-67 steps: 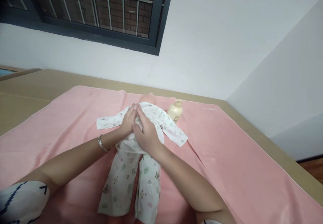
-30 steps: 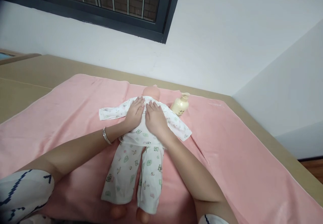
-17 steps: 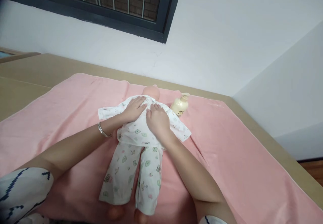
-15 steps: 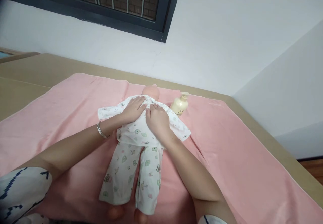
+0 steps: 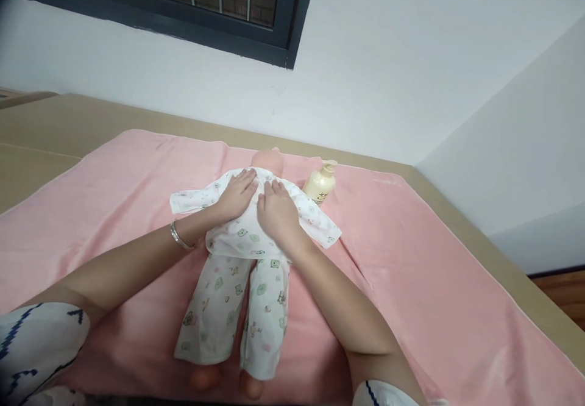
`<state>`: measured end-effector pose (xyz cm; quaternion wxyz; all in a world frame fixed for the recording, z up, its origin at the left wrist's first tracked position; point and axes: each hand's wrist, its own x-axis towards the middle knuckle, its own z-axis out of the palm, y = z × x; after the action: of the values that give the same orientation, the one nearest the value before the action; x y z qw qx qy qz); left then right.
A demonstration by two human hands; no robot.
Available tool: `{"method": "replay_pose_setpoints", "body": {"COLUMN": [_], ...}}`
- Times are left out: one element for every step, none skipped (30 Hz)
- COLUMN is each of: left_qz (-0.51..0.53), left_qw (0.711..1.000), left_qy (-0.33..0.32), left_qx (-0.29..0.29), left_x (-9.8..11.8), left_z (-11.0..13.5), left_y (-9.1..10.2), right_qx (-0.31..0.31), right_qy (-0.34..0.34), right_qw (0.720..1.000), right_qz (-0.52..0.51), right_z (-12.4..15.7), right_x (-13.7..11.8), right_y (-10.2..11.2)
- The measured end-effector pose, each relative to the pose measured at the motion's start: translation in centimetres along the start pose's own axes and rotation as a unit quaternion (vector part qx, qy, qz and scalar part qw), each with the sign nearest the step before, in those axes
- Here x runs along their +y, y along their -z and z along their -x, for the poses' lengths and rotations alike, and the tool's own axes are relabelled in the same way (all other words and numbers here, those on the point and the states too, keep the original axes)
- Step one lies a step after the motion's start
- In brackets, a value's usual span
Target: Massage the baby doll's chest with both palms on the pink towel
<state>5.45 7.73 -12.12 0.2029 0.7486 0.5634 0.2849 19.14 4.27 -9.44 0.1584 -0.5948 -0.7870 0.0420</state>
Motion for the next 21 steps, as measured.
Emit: {"method": "replay_pose_setpoints", "body": {"left_qz": [0.005, 0.000, -0.011, -0.026, -0.044, -0.061, -0.075, -0.086, -0.092, -0.092, -0.086, -0.077, -0.064, -0.051, -0.038, -0.027, -0.018, -0.011, -0.007, -0.007, -0.009], "left_qw": [1.000, 1.000, 1.000, 0.999, 0.999, 0.997, 0.996, 0.995, 0.994, 0.994, 0.995, 0.996, 0.997, 0.998, 0.998, 0.998, 0.998, 0.997, 0.996, 0.996, 0.997], "left_qy": [0.007, 0.008, 0.006, 0.001, -0.007, -0.016, -0.025, -0.034, -0.039, -0.043, -0.044, -0.044, -0.043, -0.044, -0.048, -0.057, -0.068, -0.079, -0.084, -0.082, -0.074], "left_qx": [0.009, 0.017, 0.024, 0.029, 0.032, 0.034, 0.034, 0.034, 0.033, 0.031, 0.027, 0.021, 0.015, 0.009, 0.004, 0.001, 0.001, 0.002, 0.006, 0.013, 0.022], "left_x": [-0.2, -0.2, 0.0, 0.3, 0.7, 1.1, 1.6, 1.9, 2.2, 2.3, 2.2, 2.0, 1.6, 1.1, 0.6, 0.1, -0.4, -0.8, -1.1, -1.2, -1.2], "left_z": [-0.1, -0.1, 0.2, 0.6, 1.1, 1.6, 2.1, 2.5, 2.7, 2.8, 2.8, 2.5, 2.1, 1.5, 0.9, 0.3, -0.2, -0.6, -0.8, -0.9, -0.9], "left_y": [-0.2, -0.3, -0.5, -0.7, -0.8, -0.9, -0.9, -0.9, -0.8, -0.7, -0.6, -0.4, -0.3, 0.0, 0.2, 0.4, 0.5, 0.5, 0.5, 0.4, 0.2], "right_qx": [0.005, 0.010, 0.015, 0.021, 0.024, 0.025, 0.022, 0.019, 0.016, 0.014, 0.013, 0.011, 0.008, 0.003, -0.003, -0.008, -0.012, -0.015, -0.016, -0.016, -0.012], "right_qy": [0.009, 0.014, 0.016, 0.015, 0.014, 0.013, 0.013, 0.014, 0.014, 0.012, 0.008, 0.003, -0.002, -0.007, -0.011, -0.016, -0.020, -0.024, -0.029, -0.034, -0.038], "right_qw": [1.000, 1.000, 1.000, 0.999, 0.999, 0.998, 0.997, 0.997, 0.996, 0.996, 0.997, 0.997, 0.998, 0.998, 0.999, 0.999, 0.999, 0.999, 0.999, 0.999, 0.999], "right_qz": [0.001, -0.002, -0.010, -0.021, -0.036, -0.051, -0.066, -0.078, -0.085, -0.086, -0.082, -0.074, -0.064, -0.055, -0.047, -0.040, -0.035, -0.032, -0.031, -0.033, -0.037], "right_z": [0.3, 0.3, 0.2, -0.1, -0.5, -1.1, -1.6, -2.1, -2.5, -2.7, -2.7, -2.5, -2.2, -1.8, -1.3, -0.8, -0.3, 0.0, 0.3, 0.5, 0.5], "right_x": [-0.3, -0.3, -0.2, 0.2, 0.8, 1.4, 2.0, 2.6, 3.0, 3.2, 3.3, 3.1, 2.7, 2.2, 1.7, 1.1, 0.5, 0.0, -0.4, -0.6, -0.7], "right_y": [0.0, -0.1, -0.1, -0.2, -0.3, -0.4, -0.5, -0.6, -0.6, -0.7, -0.7, -0.7, -0.6, -0.6, -0.5, -0.4, -0.3, -0.3, -0.2, -0.2, -0.2]}}
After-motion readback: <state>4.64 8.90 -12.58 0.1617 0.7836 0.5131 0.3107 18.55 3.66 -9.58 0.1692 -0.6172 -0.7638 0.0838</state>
